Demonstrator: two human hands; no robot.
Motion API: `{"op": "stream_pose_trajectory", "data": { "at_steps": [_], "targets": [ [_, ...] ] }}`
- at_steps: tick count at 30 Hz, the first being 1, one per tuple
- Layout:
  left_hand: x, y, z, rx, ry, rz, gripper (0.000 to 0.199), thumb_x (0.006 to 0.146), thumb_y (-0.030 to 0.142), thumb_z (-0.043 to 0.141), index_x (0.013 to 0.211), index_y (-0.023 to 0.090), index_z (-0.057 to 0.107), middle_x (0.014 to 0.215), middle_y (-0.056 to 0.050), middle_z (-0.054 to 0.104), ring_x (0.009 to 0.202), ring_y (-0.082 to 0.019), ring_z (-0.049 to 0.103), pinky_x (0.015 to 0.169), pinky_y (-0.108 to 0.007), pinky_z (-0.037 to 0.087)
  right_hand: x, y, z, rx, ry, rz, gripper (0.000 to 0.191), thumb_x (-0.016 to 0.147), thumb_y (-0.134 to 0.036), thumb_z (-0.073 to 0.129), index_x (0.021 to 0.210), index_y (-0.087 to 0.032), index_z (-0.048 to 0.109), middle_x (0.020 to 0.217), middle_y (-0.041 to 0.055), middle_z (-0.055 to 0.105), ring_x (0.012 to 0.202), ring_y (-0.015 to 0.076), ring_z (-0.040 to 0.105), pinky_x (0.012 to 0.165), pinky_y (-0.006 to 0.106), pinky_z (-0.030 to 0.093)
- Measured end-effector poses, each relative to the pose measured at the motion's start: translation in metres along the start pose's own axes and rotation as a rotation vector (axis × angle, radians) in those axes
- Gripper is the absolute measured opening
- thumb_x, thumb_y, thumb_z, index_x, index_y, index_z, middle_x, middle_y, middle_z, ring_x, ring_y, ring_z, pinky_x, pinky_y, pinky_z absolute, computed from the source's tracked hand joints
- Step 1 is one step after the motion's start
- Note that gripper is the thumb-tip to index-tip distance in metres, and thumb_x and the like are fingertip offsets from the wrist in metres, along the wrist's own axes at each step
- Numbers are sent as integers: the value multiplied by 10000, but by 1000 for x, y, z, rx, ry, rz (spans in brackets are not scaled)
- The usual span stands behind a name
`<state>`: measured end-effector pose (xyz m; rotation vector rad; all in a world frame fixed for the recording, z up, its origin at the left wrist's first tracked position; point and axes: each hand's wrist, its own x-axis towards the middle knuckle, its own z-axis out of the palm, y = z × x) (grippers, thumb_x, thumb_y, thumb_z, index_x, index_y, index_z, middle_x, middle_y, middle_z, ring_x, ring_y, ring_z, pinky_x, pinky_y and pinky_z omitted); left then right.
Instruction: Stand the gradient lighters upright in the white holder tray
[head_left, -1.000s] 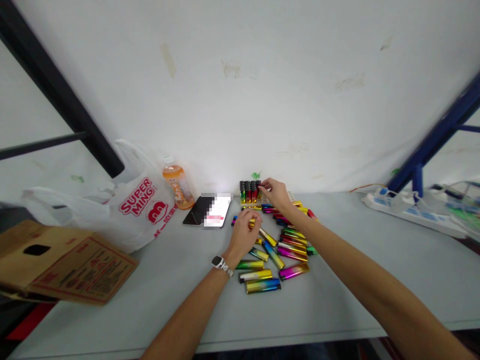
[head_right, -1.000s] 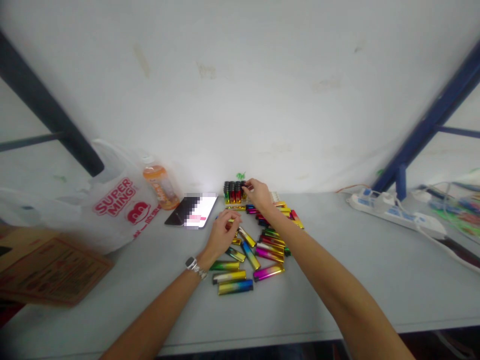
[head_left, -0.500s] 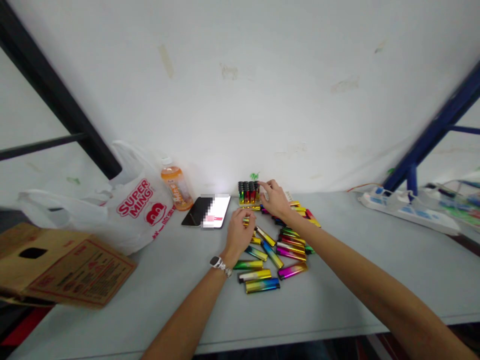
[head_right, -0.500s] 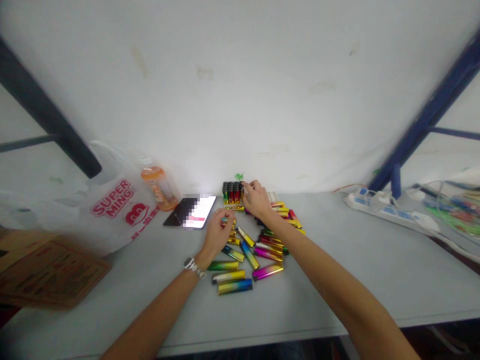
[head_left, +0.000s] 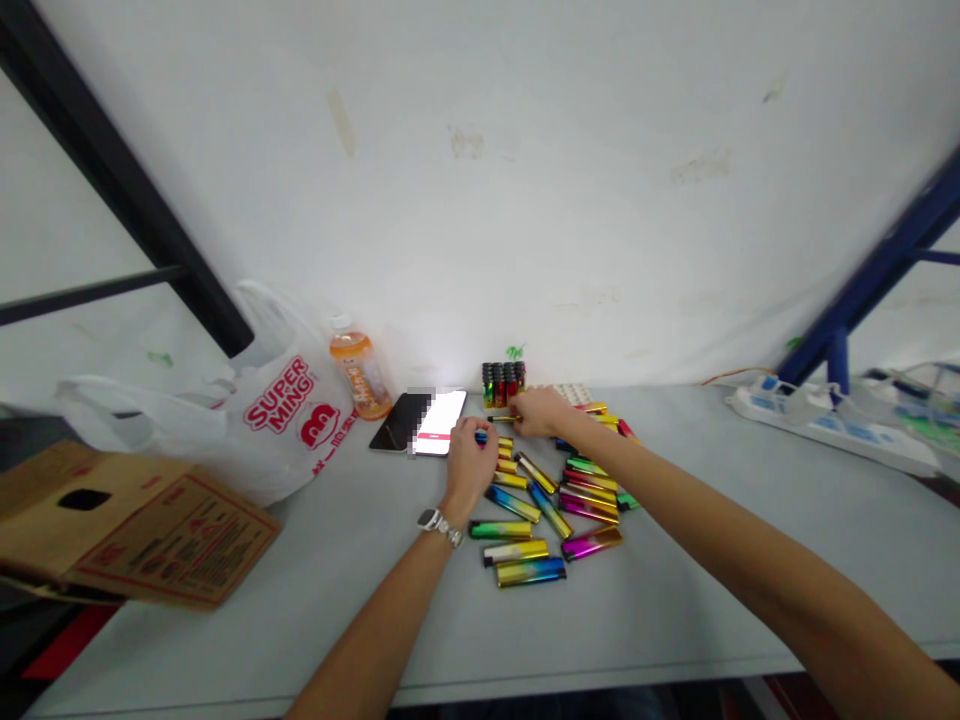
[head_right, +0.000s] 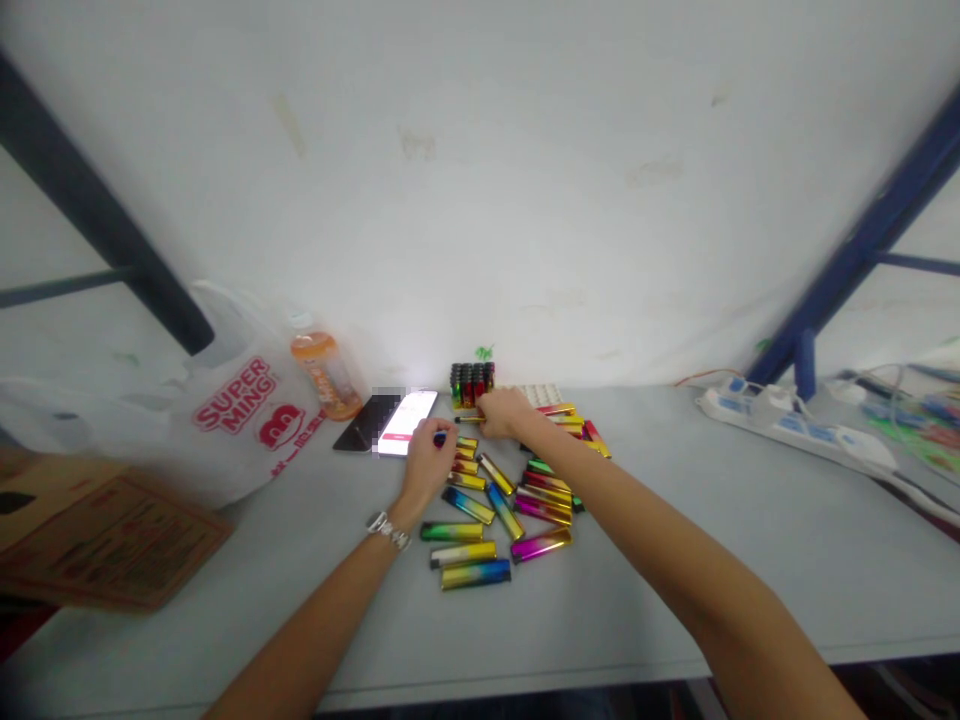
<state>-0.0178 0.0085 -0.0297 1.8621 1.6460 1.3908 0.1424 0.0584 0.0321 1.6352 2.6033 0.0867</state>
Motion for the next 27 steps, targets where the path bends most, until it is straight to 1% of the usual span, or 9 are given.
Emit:
{"op": "stream_pose_trajectory", "data": {
  "at_steps": [4, 9, 12, 15, 18, 20, 22, 24, 27],
  "targets": [
    [-2, -1, 2, -22, -30, 11, 67, 833, 165, 558, 803, 200, 607, 868, -41, 624, 876, -206, 601, 850, -365, 492, 0, -1, -3, 4, 15, -6, 329, 792, -352, 596, 1042, -164, 699, 994, 167, 740, 901, 310, 692, 732, 339, 468],
    [-3, 0, 4, -27, -54, 20, 78, 835, 146, 543, 817, 189, 605, 872, -50, 620, 873, -210, 603, 850, -378, 495, -14, 8, 4, 179, 179, 86, 299, 863, -392, 525, 996, -159, 658, 931, 144, 730, 829, 270, 668, 707, 315, 438],
    [-4, 3, 6, -36, -66, 49, 82, 829, 130, 545, 816, 184, 606, 880, -55, 622, 879, -211, 608, 855, -380, 496, -27, 11, 15, 486, 327, 141, 286, 904, -375, 449, 870, -156, 630, 828, 107, 704, 765, 226, 632, 693, 304, 435],
    [-6, 4, 8, -47, -81, 71, 58, 826, 142, 566, 818, 183, 606, 884, -57, 625, 890, -214, 609, 862, -387, 497, -40, 4, 28, 964, 438, 142, 297, 897, -391, 426, 782, -170, 588, 756, 60, 657, 711, 190, 604, 644, 289, 462],
    [-7, 6, 9, -61, -106, 67, 40, 839, 165, 569, 836, 182, 605, 892, -59, 614, 879, -213, 607, 854, -391, 505, -51, -9, 35, 1445, 501, 177, 272, 842, -454, 500, 821, -190, 563, 721, 21, 616, 654, 178, 600, 544, 277, 491],
    [-7, 8, 8, -64, -101, 81, 37, 849, 173, 563, 843, 184, 598, 902, -62, 607, 900, -217, 604, 875, -399, 503, -56, -17, 36, 1635, 531, 188, 247, 793, -429, 552, 888, -201, 567, 683, -7, 594, 615, 168, 588, 502, 268, 494],
    [-6, 12, 6, -60, -67, 129, 35, 864, 187, 557, 852, 190, 591, 930, -66, 606, 952, -225, 596, 915, -411, 489, -61, -22, 36, 1757, 531, 183, 237, 746, -382, 581, 903, -205, 576, 665, -20, 584, 586, 153, 574, 473, 249, 480],
    [-7, 17, 3, -67, -29, 198, 43, 883, 203, 545, 871, 196, 585, 973, -68, 608, 1003, -227, 586, 948, -414, 475, -65, -24, 35, 1856, 495, 172, 223, 719, -365, 602, 870, -201, 583, 618, -39, 546, 514, 122, 512, 424, 217, 422],
    [-9, 27, -1, -104, -31, 276, 60, 905, 215, 530, 887, 200, 585, 1006, -69, 613, 1027, -220, 585, 962, -404, 469, -72, -27, 36, 1994, 363, 128, 310, 768, -499, 581, 818, -194, 589, 509, -76, 408, 404, 78, 323, 363, 190, 263]
  ]
}}
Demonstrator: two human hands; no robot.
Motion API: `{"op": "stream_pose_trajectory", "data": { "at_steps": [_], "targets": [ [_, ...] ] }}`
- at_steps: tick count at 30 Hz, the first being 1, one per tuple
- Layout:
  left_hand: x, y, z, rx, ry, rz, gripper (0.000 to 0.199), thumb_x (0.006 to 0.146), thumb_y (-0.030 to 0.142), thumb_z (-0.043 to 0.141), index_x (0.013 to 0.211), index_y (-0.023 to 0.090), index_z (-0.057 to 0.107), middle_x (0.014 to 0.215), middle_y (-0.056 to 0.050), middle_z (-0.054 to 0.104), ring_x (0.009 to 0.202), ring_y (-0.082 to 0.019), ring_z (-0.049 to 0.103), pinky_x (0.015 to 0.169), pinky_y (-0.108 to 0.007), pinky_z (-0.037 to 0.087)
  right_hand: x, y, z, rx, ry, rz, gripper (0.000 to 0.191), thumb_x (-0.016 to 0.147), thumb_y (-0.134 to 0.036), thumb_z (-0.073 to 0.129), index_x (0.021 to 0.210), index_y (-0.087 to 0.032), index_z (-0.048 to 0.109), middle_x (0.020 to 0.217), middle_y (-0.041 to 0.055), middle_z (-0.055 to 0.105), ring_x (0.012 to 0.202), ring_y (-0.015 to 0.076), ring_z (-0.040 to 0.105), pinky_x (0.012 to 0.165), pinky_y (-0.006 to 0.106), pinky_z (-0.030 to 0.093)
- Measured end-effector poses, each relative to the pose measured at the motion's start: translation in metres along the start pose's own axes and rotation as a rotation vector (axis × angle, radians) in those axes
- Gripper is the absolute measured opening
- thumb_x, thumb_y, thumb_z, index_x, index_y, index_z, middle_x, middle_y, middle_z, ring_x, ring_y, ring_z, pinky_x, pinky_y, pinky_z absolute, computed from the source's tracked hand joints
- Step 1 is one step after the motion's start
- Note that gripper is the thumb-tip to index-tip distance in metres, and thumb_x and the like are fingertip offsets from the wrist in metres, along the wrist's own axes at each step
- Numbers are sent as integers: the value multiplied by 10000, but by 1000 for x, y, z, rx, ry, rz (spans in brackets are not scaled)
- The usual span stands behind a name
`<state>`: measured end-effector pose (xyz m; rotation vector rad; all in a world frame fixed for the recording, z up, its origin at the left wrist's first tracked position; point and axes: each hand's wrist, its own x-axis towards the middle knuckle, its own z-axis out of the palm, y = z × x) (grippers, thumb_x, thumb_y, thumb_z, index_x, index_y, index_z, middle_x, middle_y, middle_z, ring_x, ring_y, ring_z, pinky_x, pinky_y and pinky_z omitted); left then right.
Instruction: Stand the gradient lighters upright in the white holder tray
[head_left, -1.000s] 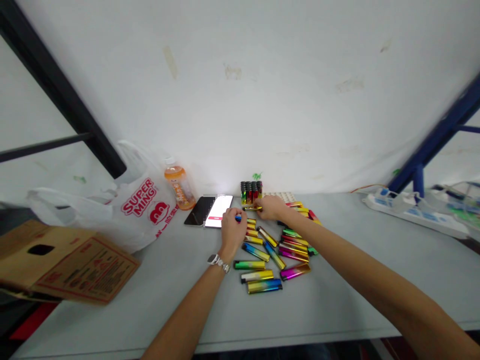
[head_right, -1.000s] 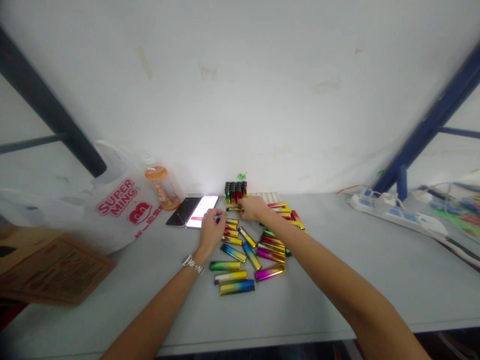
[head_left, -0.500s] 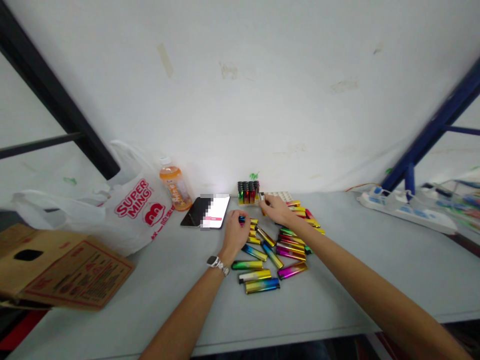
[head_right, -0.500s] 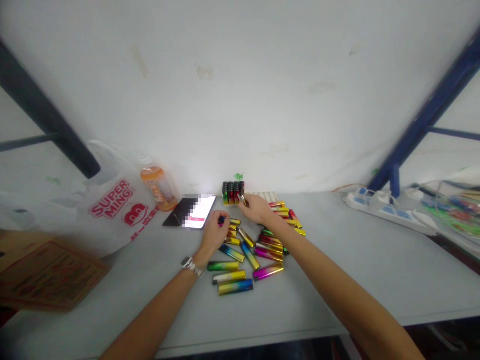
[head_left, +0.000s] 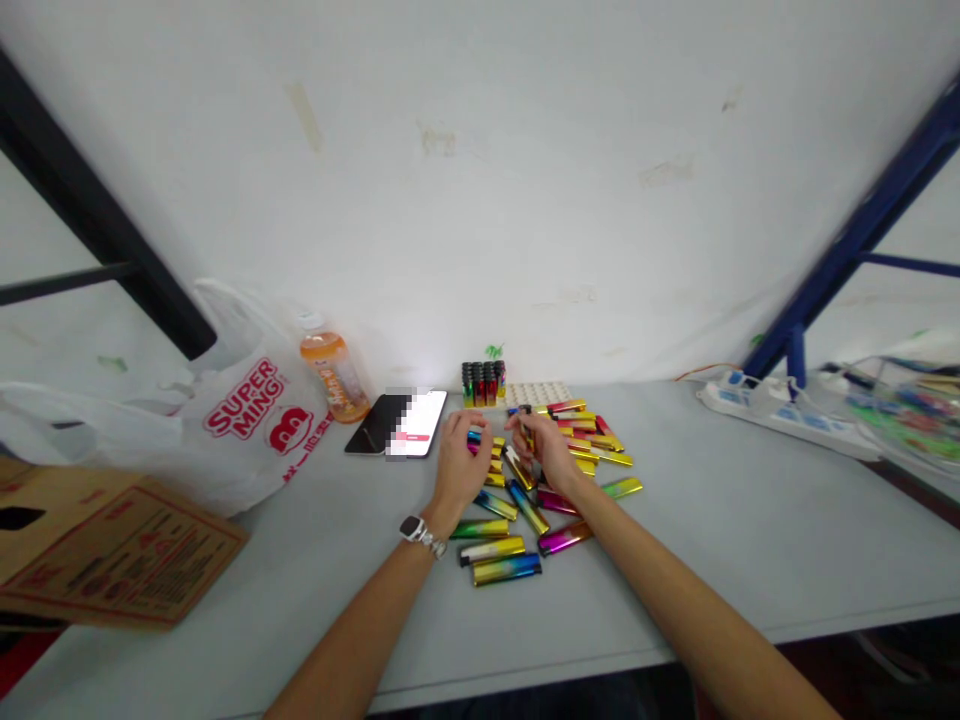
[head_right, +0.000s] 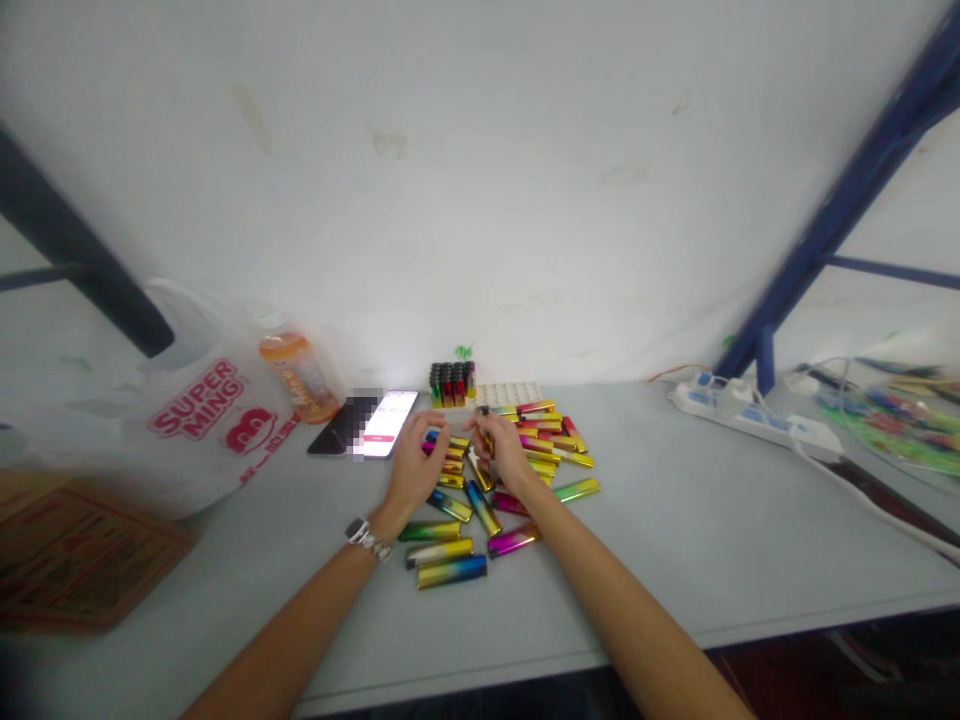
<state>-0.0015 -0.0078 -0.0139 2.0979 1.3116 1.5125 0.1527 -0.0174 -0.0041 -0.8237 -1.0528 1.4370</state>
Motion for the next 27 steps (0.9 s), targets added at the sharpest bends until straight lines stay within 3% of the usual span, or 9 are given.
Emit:
{"op": "stream_pose_trajectory", "data": {
  "at_steps": [2, 4, 8, 16, 27],
  "targets": [
    [-1, 6, 0, -29, -37, 24, 77, 917, 228, 525, 888, 201, 591, 1008, -70, 619, 1026, -217, 584, 951, -394, 472, -3, 0, 1, 44, -33, 75, 468, 807, -647, 489, 744, -191, 575, 469, -81, 337, 382, 69, 232, 359, 198, 171],
    [-3, 10, 2, -52, -87, 33, 98, 926, 234, 517, 883, 203, 599, 1011, -69, 627, 1026, -213, 581, 936, -380, 477, -5, 1, 3, 13, 14, 126, 562, 826, -709, 412, 633, -195, 529, 431, -79, 290, 367, 65, 178, 366, 213, 114],
    [-5, 11, 4, -70, -152, 50, 120, 925, 225, 520, 848, 207, 609, 1025, -66, 634, 1040, -207, 575, 949, -368, 471, -4, 3, 6, -151, 181, 113, 562, 880, -613, 378, 495, -208, 440, 379, -69, 244, 350, 68, 167, 381, 232, 113],
    [-5, 11, 4, -75, -164, 52, 130, 926, 227, 519, 844, 205, 617, 1015, -67, 635, 1025, -203, 574, 944, -360, 470, -4, 8, 5, -253, 244, 13, 467, 909, -493, 359, 544, -218, 454, 425, -49, 305, 399, 98, 244, 415, 250, 201],
    [-5, 12, 4, -91, -180, 32, 133, 915, 220, 529, 808, 207, 606, 1017, -66, 633, 1025, -204, 573, 936, -360, 481, -2, 14, 3, -262, 224, 13, 481, 914, -532, 336, 558, -224, 433, 440, -49, 312, 405, 104, 247, 427, 262, 215]
  ]
}}
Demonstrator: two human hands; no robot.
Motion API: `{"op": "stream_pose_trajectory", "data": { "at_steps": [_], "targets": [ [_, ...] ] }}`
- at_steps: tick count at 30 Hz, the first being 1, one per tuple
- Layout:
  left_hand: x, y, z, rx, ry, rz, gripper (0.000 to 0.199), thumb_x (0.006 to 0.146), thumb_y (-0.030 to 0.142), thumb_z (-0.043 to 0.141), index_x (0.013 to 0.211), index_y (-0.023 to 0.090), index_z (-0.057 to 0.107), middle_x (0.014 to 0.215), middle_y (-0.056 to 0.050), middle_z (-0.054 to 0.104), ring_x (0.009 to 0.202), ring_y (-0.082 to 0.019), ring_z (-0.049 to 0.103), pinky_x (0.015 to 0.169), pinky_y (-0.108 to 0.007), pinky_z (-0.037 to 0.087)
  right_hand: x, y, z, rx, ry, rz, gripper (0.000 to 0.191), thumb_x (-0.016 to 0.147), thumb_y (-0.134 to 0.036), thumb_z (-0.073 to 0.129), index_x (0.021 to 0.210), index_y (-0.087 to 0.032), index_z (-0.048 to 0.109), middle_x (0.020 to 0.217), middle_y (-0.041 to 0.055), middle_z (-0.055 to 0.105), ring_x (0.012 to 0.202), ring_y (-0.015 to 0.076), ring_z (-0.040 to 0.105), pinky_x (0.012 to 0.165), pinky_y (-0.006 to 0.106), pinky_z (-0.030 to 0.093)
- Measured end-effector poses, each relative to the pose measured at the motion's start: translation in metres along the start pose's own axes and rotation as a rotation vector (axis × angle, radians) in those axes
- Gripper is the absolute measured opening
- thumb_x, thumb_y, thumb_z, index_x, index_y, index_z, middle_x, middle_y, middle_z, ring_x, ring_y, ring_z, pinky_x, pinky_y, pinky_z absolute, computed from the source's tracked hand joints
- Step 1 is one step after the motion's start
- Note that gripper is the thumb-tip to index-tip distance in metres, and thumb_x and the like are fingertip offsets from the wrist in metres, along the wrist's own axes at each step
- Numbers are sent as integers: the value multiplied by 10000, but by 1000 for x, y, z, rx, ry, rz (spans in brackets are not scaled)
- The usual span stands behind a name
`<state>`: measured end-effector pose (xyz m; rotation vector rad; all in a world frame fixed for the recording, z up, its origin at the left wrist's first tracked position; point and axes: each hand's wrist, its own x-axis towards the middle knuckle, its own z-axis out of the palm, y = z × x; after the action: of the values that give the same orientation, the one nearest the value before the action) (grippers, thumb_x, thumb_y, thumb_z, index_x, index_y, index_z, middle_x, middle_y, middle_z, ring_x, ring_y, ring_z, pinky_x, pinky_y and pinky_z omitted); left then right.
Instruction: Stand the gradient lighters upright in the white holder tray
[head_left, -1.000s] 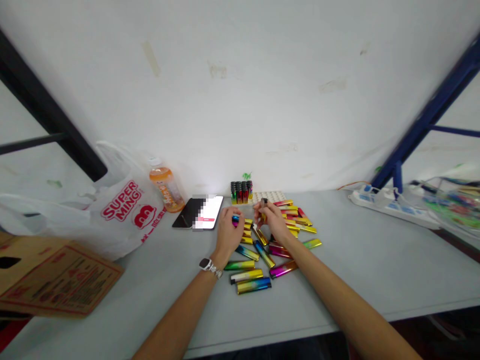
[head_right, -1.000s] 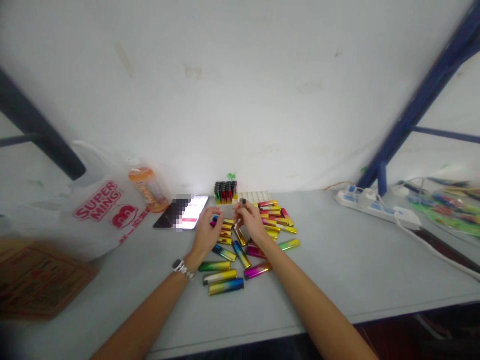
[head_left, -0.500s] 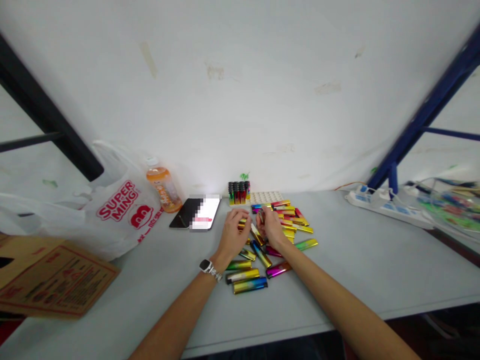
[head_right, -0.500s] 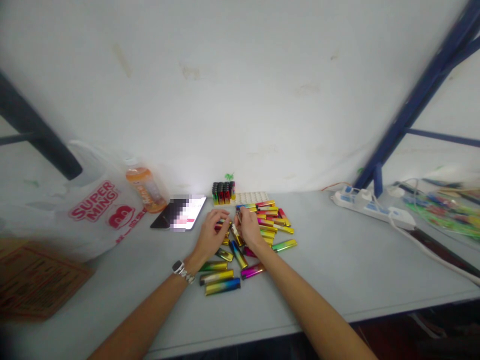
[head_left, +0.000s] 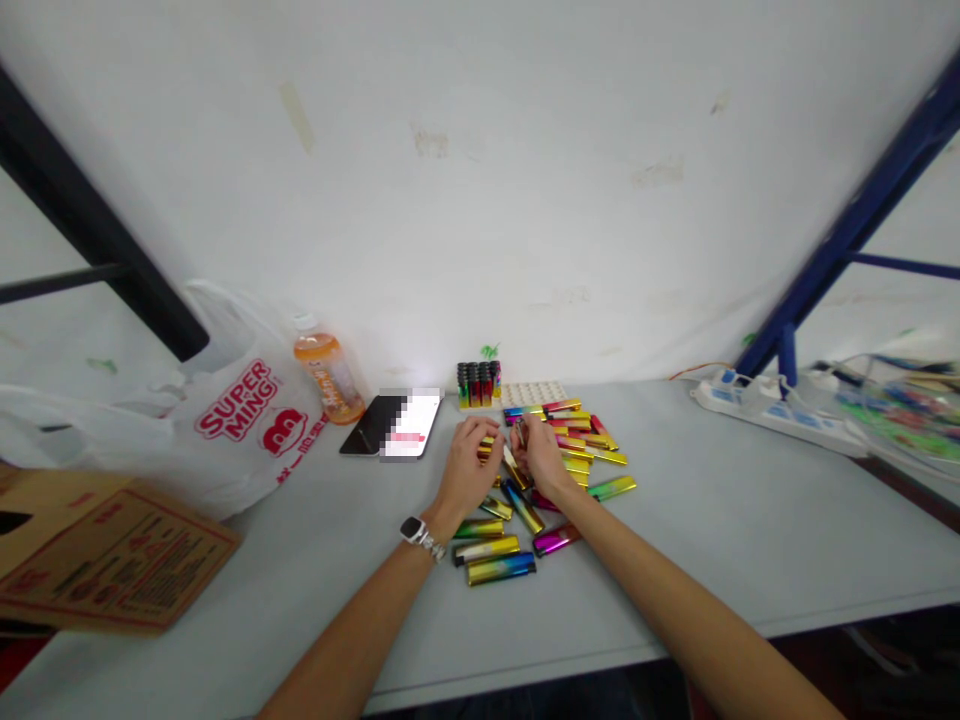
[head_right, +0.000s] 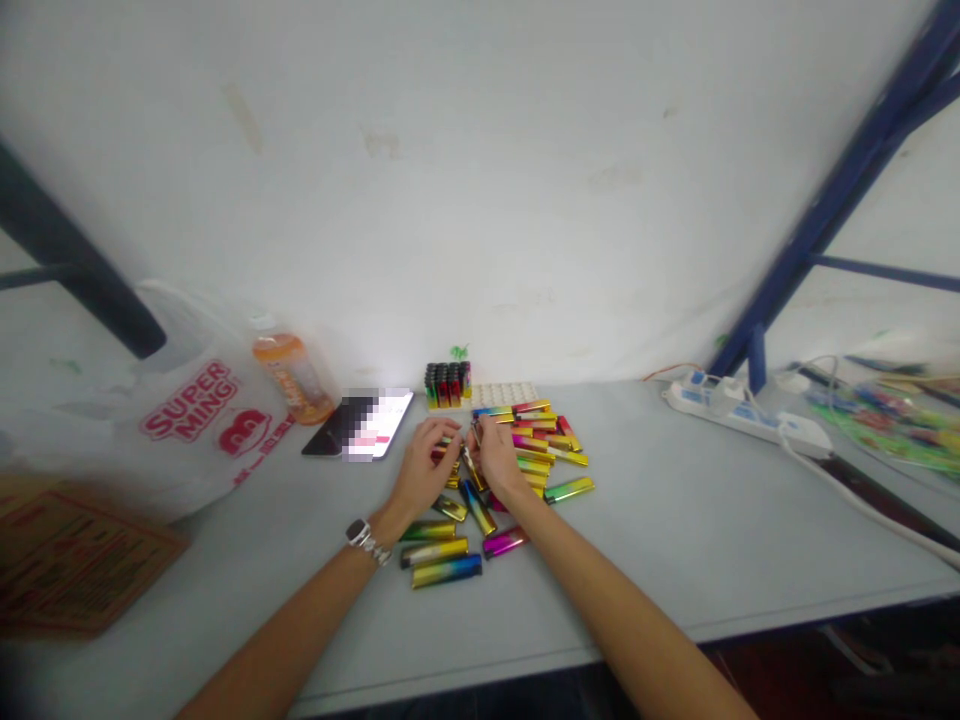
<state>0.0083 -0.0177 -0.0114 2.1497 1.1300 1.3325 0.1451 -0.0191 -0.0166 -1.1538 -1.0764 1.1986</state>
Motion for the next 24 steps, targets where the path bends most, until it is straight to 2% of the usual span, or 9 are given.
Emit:
{"op": "stream_pose_trajectory", "data": {
  "at_steps": [9, 12, 18, 24],
  "targets": [
    [-1, -2, 1, -21, -22, -27, 154, 926, 252, 523, 808, 215, 616, 1038, -74, 625, 1046, -213, 574, 894, -361, 520, -4, -9, 3, 187, -134, 84, 626, 799, -788, 335, 551, -223, 444, 396, -62, 294, 378, 89, 210, 413, 249, 136],
    [-1, -3, 1, -19, -19, -22, 150, 925, 247, 527, 807, 213, 613, 1040, -72, 625, 1041, -209, 579, 890, -355, 522, -4, -9, 2, 152, -121, 66, 596, 838, -722, 357, 526, -220, 436, 392, -60, 280, 368, 85, 210, 410, 246, 140],
    [-2, -4, 2, -12, -14, -9, 158, 926, 237, 526, 796, 211, 611, 1039, -70, 628, 1033, -202, 582, 879, -346, 525, -6, -10, 3, 72, -12, 53, 509, 895, -577, 351, 535, -226, 430, 400, -60, 282, 358, 87, 214, 386, 243, 156],
    [-1, -3, 2, -27, -21, -24, 170, 926, 238, 520, 783, 211, 606, 1041, -73, 620, 1027, -201, 586, 874, -344, 531, -7, -8, 5, 55, -15, 42, 430, 891, -497, 362, 565, -227, 430, 425, -54, 310, 381, 96, 234, 387, 241, 190]
  ]
}}
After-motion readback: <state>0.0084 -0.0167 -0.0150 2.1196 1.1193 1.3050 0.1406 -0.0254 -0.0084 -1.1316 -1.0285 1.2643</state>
